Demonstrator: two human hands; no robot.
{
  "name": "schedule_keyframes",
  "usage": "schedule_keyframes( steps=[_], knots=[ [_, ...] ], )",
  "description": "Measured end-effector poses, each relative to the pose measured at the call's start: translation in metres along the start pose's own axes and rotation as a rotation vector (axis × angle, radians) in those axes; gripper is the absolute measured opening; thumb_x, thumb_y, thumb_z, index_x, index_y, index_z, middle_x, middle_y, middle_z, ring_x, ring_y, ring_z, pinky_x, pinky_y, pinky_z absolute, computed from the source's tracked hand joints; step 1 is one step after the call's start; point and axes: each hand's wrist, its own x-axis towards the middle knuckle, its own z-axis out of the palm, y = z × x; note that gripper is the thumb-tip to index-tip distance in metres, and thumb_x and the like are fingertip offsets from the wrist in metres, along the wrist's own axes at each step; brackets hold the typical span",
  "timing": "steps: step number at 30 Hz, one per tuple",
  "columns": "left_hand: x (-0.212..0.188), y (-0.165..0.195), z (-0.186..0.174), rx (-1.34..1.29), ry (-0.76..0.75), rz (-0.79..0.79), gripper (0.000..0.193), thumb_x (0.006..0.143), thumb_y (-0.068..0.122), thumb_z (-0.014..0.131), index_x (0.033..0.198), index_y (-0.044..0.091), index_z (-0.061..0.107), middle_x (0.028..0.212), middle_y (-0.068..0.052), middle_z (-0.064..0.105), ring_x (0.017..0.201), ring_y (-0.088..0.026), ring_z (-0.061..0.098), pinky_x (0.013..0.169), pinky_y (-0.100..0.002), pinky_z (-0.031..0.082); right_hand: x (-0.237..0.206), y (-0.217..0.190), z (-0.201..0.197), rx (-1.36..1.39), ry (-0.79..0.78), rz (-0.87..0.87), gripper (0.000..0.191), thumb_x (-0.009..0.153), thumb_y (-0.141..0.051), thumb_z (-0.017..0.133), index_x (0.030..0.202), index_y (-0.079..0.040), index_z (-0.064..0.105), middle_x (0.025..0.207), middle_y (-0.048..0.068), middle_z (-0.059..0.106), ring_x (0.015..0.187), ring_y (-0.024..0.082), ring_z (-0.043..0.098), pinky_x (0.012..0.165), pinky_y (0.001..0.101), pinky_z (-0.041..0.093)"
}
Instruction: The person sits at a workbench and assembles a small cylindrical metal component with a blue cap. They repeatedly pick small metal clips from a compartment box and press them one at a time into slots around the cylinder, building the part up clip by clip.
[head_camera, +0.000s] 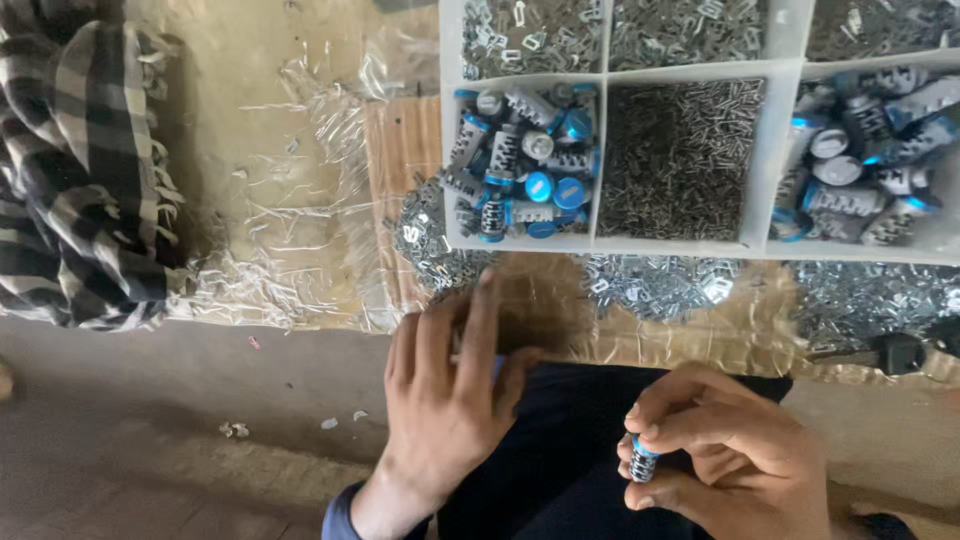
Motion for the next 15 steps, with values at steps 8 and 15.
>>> schedule_keyframes(
  steps=[8, 15],
  knots=[
    [0.001, -0.008, 0.000, -0.017, -0.052, 0.027, 0.056, 0.089, 0.037, 0.083, 0.130, 0.001, 0.072, 0.107, -0.016, 0.060, 0.092, -0.031, 0.060, 0.076, -0.041, 0.053, -0.001, -0.007, 0.009, -0.037, 0.039, -0.011, 0.038, 0.067, 0.020, 0.086, 0.101, 0.008, 0.075, 0.104, 0.024, 0.065, 0.090, 0.026, 0.075, 0.074, 0.0337, 0.070],
    [0.002, -0.028, 0.001, -0.175, 0.119, 0.272, 0.015, 0.084, 0.009, 0.085, 0.097, 0.009, 0.077, 0.107, -0.006, 0.070, 0.098, -0.026, 0.065, 0.082, -0.036, 0.056, -0.012, -0.005, 0.002, 0.017, 0.068, -0.028, 0.039, 0.074, 0.024, 0.079, 0.109, 0.009, 0.072, 0.110, 0.027, 0.064, 0.094, 0.029, 0.075, 0.072, 0.0385, 0.072]
  ],
)
